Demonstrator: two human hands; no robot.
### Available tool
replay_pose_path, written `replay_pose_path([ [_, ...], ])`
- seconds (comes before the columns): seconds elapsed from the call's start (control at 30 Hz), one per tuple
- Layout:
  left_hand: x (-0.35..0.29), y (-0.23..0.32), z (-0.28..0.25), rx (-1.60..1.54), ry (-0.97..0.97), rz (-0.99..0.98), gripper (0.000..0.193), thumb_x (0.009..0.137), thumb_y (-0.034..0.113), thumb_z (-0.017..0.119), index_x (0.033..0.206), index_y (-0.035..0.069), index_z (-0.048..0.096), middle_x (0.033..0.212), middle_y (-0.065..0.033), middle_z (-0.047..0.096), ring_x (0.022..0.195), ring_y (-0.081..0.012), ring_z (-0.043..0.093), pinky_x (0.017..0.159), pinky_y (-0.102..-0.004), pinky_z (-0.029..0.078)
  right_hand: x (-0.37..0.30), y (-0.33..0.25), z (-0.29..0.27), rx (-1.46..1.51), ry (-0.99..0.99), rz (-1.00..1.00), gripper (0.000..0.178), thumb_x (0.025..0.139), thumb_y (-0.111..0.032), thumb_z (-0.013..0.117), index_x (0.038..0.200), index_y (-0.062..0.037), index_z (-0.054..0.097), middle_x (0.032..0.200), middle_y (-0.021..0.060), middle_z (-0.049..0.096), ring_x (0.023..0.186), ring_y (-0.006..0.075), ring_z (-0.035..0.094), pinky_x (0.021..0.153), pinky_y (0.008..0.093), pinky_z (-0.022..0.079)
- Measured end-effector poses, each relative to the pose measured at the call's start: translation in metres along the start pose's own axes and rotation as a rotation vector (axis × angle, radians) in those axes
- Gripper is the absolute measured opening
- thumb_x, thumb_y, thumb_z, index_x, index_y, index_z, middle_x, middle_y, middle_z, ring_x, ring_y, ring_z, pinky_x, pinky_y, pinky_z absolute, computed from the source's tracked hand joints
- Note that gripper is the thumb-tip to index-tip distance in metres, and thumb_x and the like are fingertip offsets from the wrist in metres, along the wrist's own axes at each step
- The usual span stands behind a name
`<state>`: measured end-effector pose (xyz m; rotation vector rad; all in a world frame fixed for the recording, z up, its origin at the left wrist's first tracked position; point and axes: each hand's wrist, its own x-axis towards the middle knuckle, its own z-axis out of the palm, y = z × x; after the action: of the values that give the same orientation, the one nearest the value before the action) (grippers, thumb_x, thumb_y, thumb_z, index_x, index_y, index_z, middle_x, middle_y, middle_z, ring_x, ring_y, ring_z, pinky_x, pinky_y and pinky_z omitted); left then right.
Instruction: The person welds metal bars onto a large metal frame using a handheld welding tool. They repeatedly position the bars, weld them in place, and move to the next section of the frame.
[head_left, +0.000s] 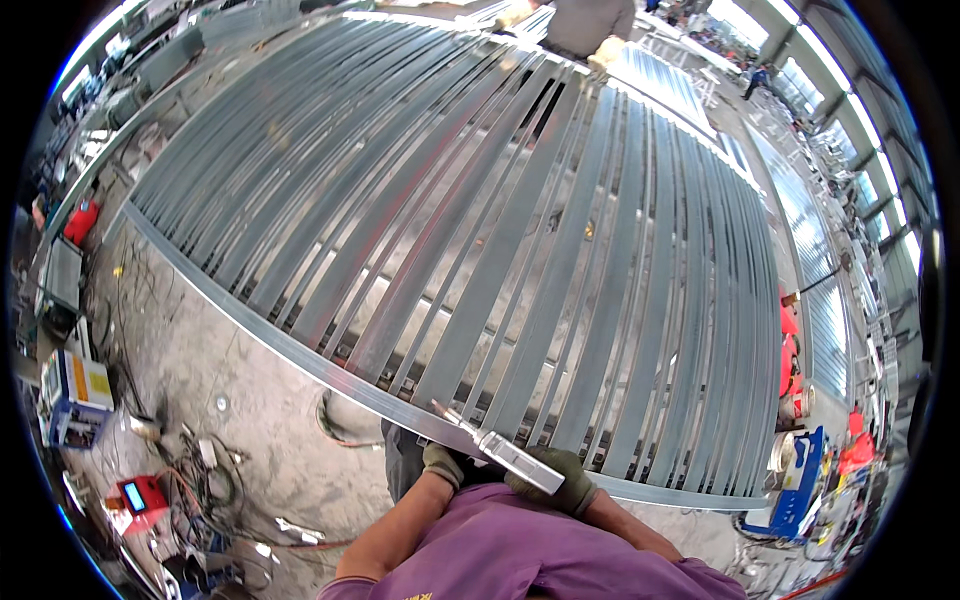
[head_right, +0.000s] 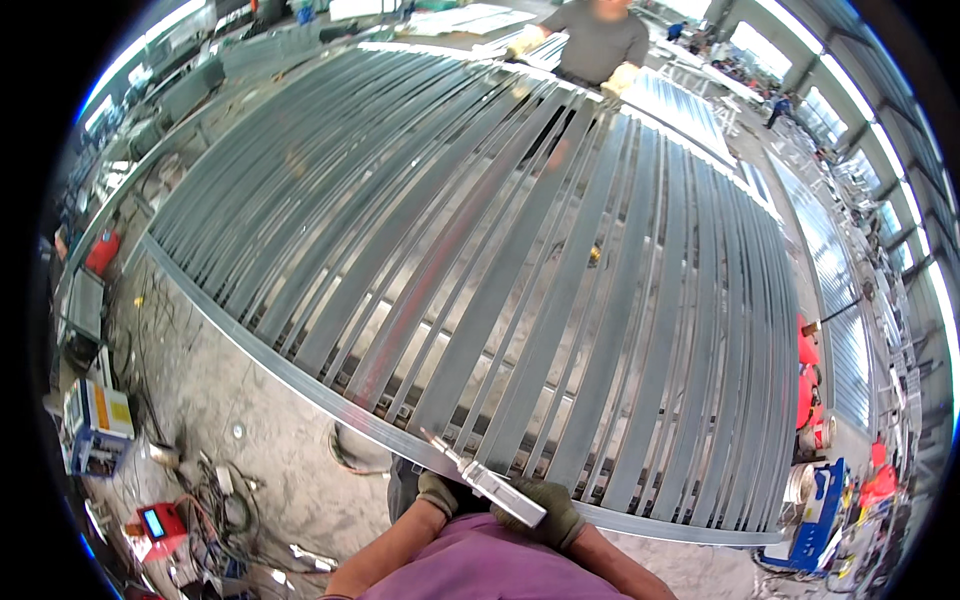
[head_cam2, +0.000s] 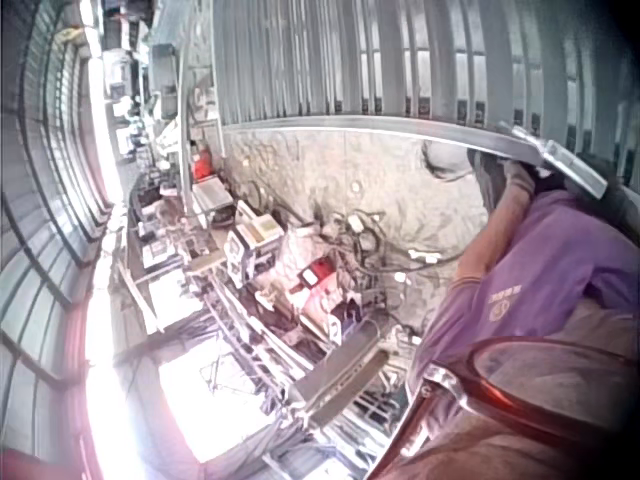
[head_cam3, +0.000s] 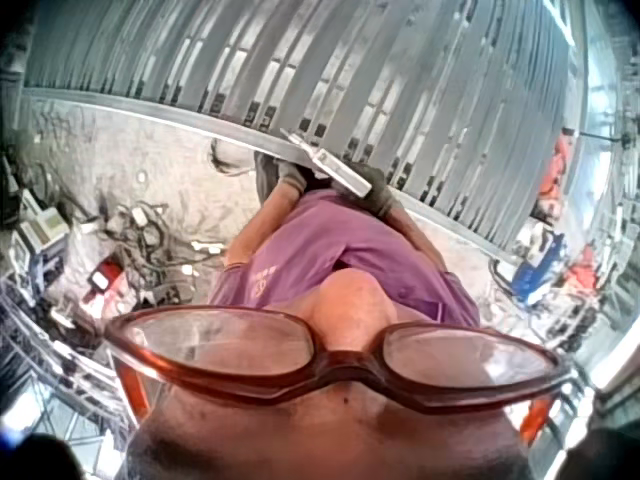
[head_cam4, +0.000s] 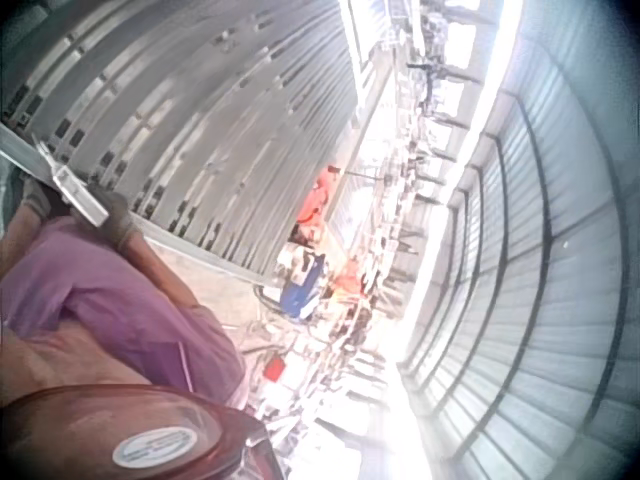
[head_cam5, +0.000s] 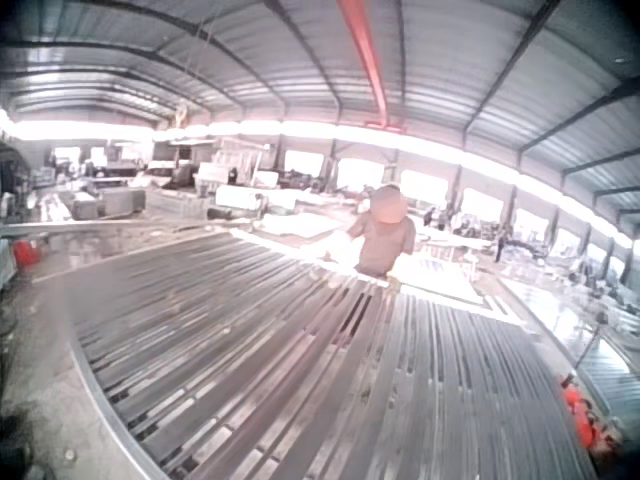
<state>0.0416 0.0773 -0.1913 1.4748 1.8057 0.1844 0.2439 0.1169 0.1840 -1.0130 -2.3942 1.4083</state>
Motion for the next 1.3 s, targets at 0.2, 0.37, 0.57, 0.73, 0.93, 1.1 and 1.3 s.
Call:
replay_pose_path([
  [0.2,-0.131,0.054,-0.071,-1.805,0.217,-0.639,0.035,0.109,0.043,0.051,0.121,0.016,0.070,0.103,-0.0078,0.077,0.093,-0.0274,0.072,0.083,-0.0469,0.058,-0.048,-0.018,0.018,-0.118,0.097,-0.052,0.041,0.093,-0.034,0.083,0.127,-0.0122,0.075,0.109,0.0130,0.081,0.102,0.0331,0.079,0.090,0.0407,0.063],
  [0.37,-0.201,0.004,-0.098,-1.822,0.318,-0.575,0.025,0.103,0.035,0.064,0.114,0.014,0.072,0.100,-0.0087,0.076,0.082,-0.0253,0.070,0.071,-0.0406,0.054,-0.071,-0.017,0.031,0.024,0.210,-0.049,0.040,0.092,-0.030,0.084,0.126,-0.0098,0.077,0.108,0.0136,0.081,0.098,0.0320,0.079,0.089,0.0403,0.062],
  [0.57,-0.272,-0.078,-0.108,-1.722,0.455,-0.751,0.027,0.105,0.032,0.057,0.114,0.010,0.068,0.095,-0.0111,0.076,0.075,-0.0287,0.070,0.064,-0.0429,0.053,-0.100,0.003,0.042,-0.115,0.414,-0.005,0.040,0.086,-0.034,0.090,0.115,-0.0093,0.077,0.104,0.0123,0.080,0.094,0.0309,0.079,0.083,0.0387,0.062],
  [0.73,-0.265,-0.121,-0.138,-1.260,0.703,-0.488,0.019,0.103,0.025,0.064,0.100,0.008,0.073,0.089,-0.0092,0.075,0.075,-0.0198,0.070,0.063,-0.0345,0.052,-0.118,0.003,0.068,0.184,0.680,0.224,0.030,0.090,-0.025,0.090,0.107,-0.0060,0.075,0.092,0.0085,0.077,0.084,0.0215,0.076,0.077,0.0372,0.061],
  [0.93,-0.194,-0.083,-0.274,-0.333,1.056,0.075,0.027,0.105,0.017,0.065,0.123,-0.003,0.070,0.118,-0.0245,0.073,0.111,-0.0406,0.071,0.100,-0.0478,0.055,-0.114,0.026,0.114,0.070,0.939,0.382,0.034,0.089,-0.027,0.093,0.106,-0.0055,0.073,0.087,0.0059,0.074,0.077,0.0197,0.070,0.073,0.0377,0.058],
  [1.1,-0.149,-0.101,-0.367,0.044,1.044,0.200,0.042,0.099,0.014,0.068,0.137,0.000,0.058,0.138,-0.0281,0.064,0.129,-0.0503,0.060,0.109,-0.0575,0.050,-0.068,0.043,0.143,0.224,1.038,0.517,0.040,0.086,-0.021,0.096,0.114,-0.0036,0.071,0.098,0.0037,0.074,0.087,0.0152,0.069,0.077,0.0343,0.058],
  [1.3,-0.096,-0.180,-0.406,0.291,1.007,0.095,0.058,0.100,0.035,0.068,0.144,0.000,0.054,0.154,-0.0319,0.054,0.146,-0.0531,0.047,0.124,-0.0618,0.037,0.002,0.074,0.170,0.517,1.098,0.373,0.041,0.093,-0.011,0.086,0.129,-0.0035,0.067,0.112,0.0071,0.075,0.102,0.0208,0.074,0.093,0.0410,0.064],
])
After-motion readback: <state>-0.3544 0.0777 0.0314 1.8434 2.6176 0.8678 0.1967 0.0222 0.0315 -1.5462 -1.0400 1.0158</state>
